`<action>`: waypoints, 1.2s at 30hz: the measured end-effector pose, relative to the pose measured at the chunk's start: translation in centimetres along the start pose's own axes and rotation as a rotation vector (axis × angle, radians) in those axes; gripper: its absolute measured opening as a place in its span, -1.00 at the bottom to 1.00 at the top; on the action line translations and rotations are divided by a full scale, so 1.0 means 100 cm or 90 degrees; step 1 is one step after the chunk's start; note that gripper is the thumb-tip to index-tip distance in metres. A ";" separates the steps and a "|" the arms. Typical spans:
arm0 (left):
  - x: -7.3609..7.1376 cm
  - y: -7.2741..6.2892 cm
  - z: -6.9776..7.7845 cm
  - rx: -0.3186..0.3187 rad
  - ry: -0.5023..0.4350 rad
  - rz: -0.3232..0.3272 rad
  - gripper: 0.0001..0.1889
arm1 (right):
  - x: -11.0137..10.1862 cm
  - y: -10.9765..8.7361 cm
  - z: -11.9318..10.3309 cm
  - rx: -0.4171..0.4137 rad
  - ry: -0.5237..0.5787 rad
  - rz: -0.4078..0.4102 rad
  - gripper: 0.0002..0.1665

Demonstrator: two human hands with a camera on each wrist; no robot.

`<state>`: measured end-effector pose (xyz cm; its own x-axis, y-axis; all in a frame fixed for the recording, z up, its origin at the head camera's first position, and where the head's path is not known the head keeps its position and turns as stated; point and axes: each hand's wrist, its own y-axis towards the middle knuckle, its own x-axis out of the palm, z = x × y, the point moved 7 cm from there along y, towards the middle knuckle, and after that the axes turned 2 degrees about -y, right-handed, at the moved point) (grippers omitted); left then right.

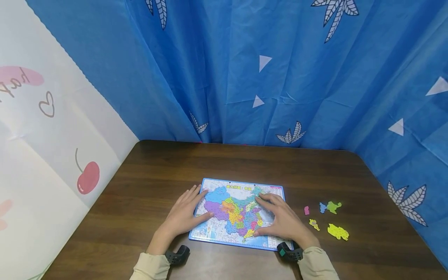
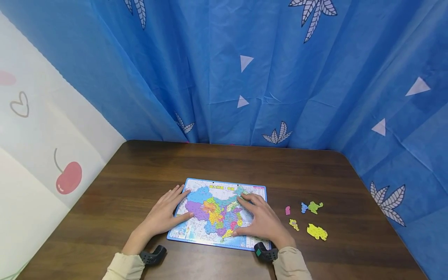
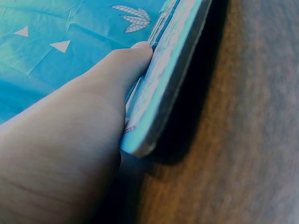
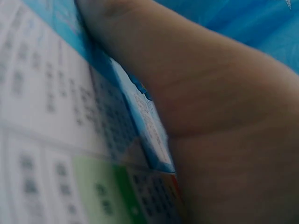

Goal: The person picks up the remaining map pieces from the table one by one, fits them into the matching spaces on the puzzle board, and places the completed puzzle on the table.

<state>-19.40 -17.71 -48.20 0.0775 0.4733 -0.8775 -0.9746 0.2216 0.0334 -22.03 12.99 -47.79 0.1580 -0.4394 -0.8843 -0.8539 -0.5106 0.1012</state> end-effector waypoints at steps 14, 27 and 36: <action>-0.002 -0.001 0.001 0.006 0.003 0.003 -0.06 | 0.000 -0.001 -0.002 -0.016 -0.010 -0.020 0.23; -0.001 0.000 0.000 0.004 -0.004 -0.003 -0.07 | 0.002 -0.002 -0.002 -0.014 -0.018 -0.006 0.23; -0.001 0.001 0.000 0.002 -0.010 -0.004 -0.05 | -0.002 -0.002 0.001 0.006 0.014 0.041 0.09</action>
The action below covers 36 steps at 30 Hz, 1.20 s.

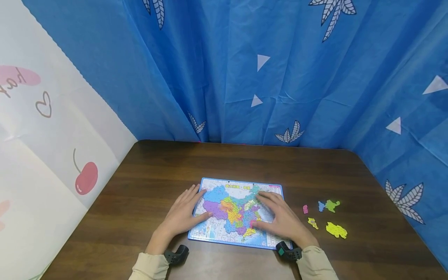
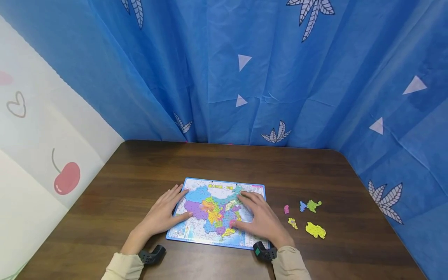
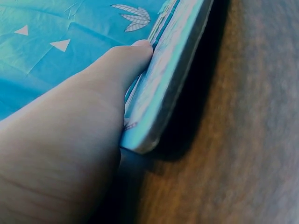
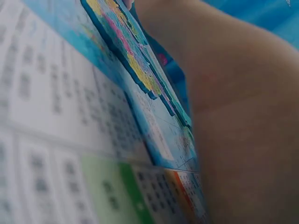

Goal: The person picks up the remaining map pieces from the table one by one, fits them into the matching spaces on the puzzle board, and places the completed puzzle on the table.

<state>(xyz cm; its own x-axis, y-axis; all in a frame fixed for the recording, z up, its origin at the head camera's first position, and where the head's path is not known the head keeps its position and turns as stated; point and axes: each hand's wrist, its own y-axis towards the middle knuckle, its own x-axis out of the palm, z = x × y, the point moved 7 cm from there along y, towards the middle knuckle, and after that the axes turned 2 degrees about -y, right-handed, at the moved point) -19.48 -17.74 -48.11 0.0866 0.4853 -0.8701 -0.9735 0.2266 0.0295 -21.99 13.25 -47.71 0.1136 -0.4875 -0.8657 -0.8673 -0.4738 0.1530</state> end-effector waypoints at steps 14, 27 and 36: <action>-0.001 0.000 -0.001 -0.004 0.001 0.006 -0.06 | -0.016 0.000 0.002 0.003 0.004 0.120 -0.41; 0.001 0.001 0.001 0.008 0.001 0.004 -0.06 | -0.029 -0.009 0.007 0.017 -0.013 0.195 -0.49; 0.001 0.000 0.001 0.006 -0.001 0.003 -0.06 | -0.036 -0.014 0.016 0.031 -0.012 0.165 -0.44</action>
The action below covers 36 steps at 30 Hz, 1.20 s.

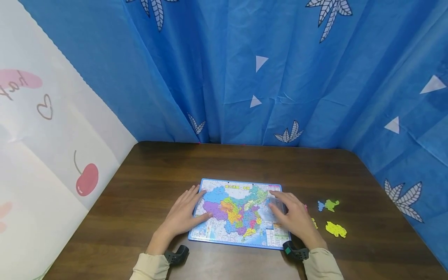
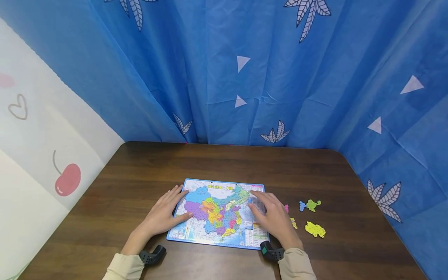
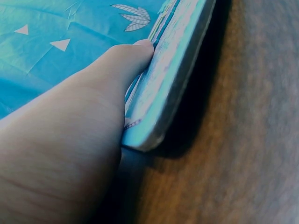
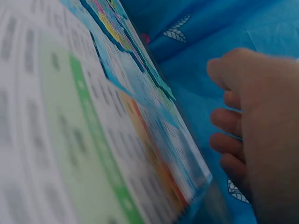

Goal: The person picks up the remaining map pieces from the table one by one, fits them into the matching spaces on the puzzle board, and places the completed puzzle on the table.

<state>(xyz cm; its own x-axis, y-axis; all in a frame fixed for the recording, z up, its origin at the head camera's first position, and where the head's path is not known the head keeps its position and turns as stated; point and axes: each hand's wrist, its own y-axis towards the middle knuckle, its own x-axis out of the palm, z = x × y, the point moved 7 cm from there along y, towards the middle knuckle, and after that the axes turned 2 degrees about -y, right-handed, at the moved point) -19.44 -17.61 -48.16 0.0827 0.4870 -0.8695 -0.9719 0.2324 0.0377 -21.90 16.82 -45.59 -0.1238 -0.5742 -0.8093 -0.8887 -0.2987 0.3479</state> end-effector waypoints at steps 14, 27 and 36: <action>0.001 -0.001 0.000 -0.005 0.001 -0.007 -0.06 | -0.012 -0.011 0.023 0.052 -0.017 -0.052 -0.40; -0.001 0.000 0.001 -0.003 -0.002 -0.004 -0.06 | -0.028 -0.012 0.035 0.051 -0.017 -0.084 -0.33; -0.001 0.000 0.001 -0.002 0.001 -0.006 -0.07 | -0.037 -0.017 0.053 0.099 -0.045 -0.103 -0.34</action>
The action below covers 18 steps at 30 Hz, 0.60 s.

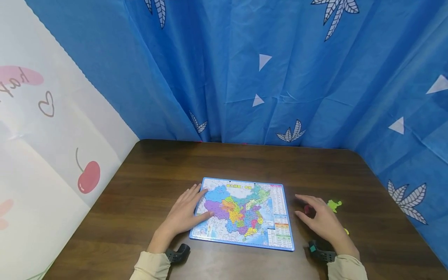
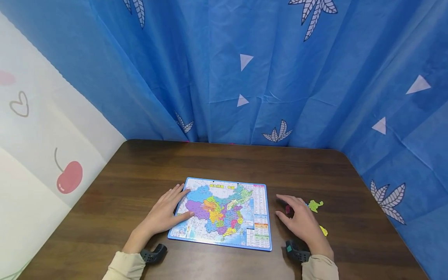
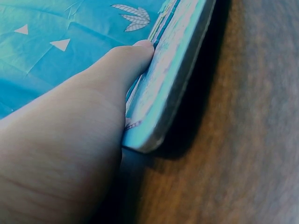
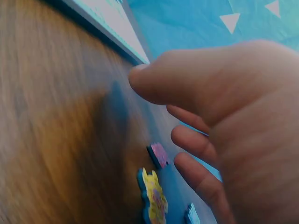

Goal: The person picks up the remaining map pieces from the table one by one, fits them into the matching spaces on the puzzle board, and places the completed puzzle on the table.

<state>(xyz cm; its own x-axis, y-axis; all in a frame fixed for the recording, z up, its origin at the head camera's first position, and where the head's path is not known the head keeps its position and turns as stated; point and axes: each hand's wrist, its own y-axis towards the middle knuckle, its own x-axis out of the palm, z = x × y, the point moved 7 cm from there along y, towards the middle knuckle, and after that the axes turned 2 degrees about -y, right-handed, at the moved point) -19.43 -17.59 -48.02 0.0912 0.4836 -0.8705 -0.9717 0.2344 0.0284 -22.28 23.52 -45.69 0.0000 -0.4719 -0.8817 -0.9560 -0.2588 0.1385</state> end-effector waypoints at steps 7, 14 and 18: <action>0.000 0.000 0.000 -0.004 -0.002 -0.001 -0.07 | -0.003 -0.002 0.007 0.004 -0.020 0.025 -0.39; 0.000 0.000 0.000 -0.008 0.002 -0.003 -0.06 | -0.006 -0.002 0.011 0.021 -0.029 0.041 -0.42; 0.000 0.000 0.000 -0.007 -0.002 -0.002 -0.06 | -0.005 -0.002 0.011 0.025 -0.027 0.037 -0.45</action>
<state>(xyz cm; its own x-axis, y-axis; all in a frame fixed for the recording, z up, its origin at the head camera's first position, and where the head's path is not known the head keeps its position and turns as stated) -19.42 -17.59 -48.06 0.0948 0.4852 -0.8693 -0.9739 0.2261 0.0200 -22.39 24.78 -45.74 -0.0670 -0.4488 -0.8911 -0.9649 -0.1983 0.1724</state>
